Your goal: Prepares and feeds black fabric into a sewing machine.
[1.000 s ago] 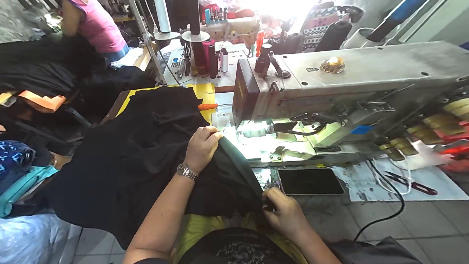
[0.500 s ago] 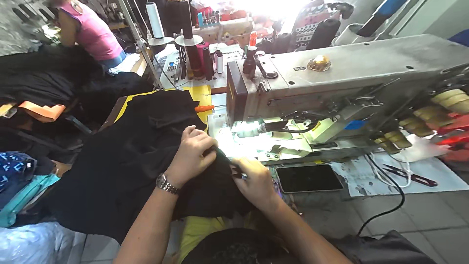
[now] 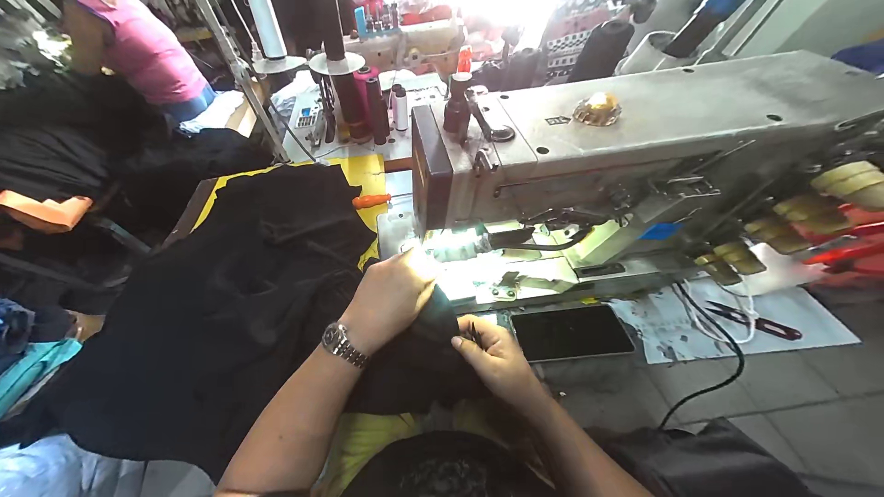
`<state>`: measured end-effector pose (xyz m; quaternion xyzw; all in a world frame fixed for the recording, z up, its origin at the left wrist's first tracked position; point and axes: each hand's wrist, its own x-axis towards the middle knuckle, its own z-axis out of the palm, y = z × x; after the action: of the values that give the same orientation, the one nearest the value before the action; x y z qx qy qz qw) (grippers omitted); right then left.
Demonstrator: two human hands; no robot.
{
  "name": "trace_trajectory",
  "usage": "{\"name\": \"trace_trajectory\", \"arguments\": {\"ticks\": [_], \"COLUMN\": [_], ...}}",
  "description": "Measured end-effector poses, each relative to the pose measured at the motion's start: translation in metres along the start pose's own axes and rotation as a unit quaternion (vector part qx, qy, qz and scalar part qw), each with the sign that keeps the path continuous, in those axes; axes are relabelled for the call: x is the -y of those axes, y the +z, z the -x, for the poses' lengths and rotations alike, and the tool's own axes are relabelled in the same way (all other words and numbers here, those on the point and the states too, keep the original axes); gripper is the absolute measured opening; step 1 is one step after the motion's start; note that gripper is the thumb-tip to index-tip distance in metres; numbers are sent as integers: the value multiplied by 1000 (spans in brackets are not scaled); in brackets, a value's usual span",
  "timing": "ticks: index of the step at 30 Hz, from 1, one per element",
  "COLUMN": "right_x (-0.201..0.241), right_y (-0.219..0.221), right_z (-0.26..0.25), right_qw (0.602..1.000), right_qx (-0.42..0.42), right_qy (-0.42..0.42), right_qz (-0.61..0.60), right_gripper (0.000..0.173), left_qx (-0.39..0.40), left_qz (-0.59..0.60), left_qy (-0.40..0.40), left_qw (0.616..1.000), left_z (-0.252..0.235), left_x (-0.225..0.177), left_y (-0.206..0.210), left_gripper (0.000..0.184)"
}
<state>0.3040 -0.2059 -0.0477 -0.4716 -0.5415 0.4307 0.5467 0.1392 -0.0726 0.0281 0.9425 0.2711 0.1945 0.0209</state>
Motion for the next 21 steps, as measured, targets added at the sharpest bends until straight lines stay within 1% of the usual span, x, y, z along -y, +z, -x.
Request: {"name": "trace_trajectory", "arguments": {"ticks": [2,6,7,9,13,17,19,21], "right_x": [-5,-8,-8,-8,-7,-8,-6,-3], "right_y": [-1,1,1,1,-1,-2,0,2], "right_z": [-1,0,0,2,2,-1,-4,-9], "right_qw": [1000,999,999,999,999,1000,1000,1000], "right_qx": [21,43,44,40,33,28,27,21], "right_qy": [-8,1,4,8,9,0,6,5], "right_qz": [14,5,3,8,11,2,2,10], "right_gripper": [13,12,11,10,11,13,14,14], "left_qx": [2,45,58,59,19,-6,-6,17], "left_qz": [-61,-143,-151,-154,-144,-99,-63,-47], "left_qy": [37,58,61,80,120,94,42,-42], "left_qw": [997,987,985,983,982,991,997,998], "left_z": [-4,-11,-13,-16,-17,-3,2,2], "left_x": [-7,-20,-22,-23,-17,11,26,36], "left_y": [3,9,10,11,12,9,7,2], "left_gripper": [20,23,22,20,19,15,19,11]}}
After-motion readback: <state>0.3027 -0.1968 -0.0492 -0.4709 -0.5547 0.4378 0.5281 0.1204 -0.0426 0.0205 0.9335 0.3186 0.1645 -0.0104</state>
